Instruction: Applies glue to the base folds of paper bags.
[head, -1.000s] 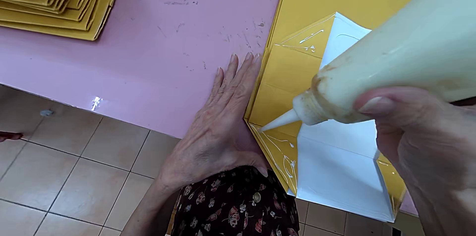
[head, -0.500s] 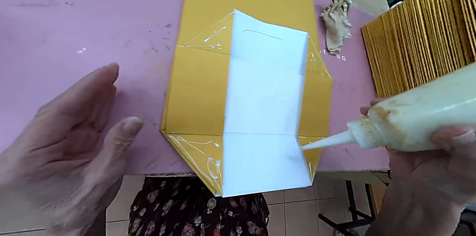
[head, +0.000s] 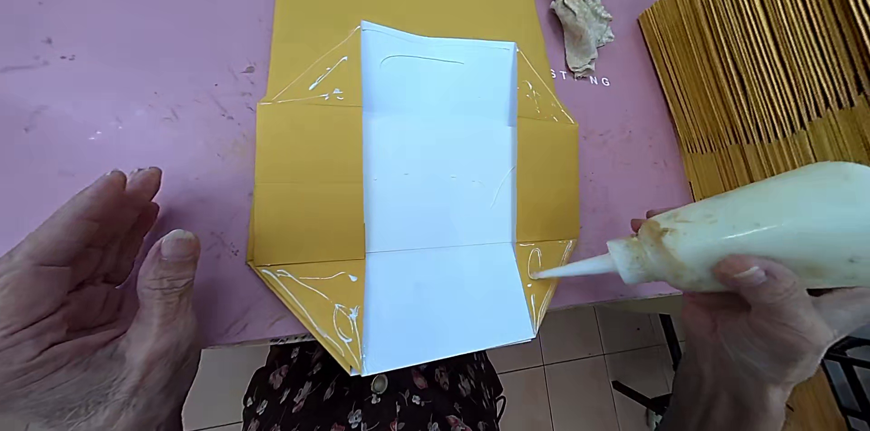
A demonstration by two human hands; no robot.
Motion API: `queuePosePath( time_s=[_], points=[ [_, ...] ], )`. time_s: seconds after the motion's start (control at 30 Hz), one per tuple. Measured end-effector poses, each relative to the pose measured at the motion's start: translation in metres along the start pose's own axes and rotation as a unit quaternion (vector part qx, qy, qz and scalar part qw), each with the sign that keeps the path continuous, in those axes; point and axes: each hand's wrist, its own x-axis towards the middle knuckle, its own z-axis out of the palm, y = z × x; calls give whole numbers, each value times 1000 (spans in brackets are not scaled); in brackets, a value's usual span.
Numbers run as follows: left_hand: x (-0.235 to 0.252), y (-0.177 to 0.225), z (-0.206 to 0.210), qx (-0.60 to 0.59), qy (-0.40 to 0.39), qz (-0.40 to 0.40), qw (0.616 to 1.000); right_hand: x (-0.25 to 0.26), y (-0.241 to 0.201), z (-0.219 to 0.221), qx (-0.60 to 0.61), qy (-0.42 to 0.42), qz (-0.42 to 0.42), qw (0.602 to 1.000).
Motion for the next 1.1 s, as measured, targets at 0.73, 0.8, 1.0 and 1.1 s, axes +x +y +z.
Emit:
queuePosePath(
  time_s=[0.73, 0.8, 1.0, 1.1],
  points=[
    [0, 6, 6, 54, 39, 42, 997, 23, 14, 21, 300, 46, 229, 925],
    [-1, 8, 10, 66, 40, 63, 995, 33, 16, 31, 284, 46, 225, 931],
    [-3, 10, 19, 107, 57, 104, 987, 63, 27, 58, 208, 61, 192, 957],
    [-4, 9, 19, 101, 55, 109, 987, 73, 29, 68, 189, 56, 177, 964]
  ],
)
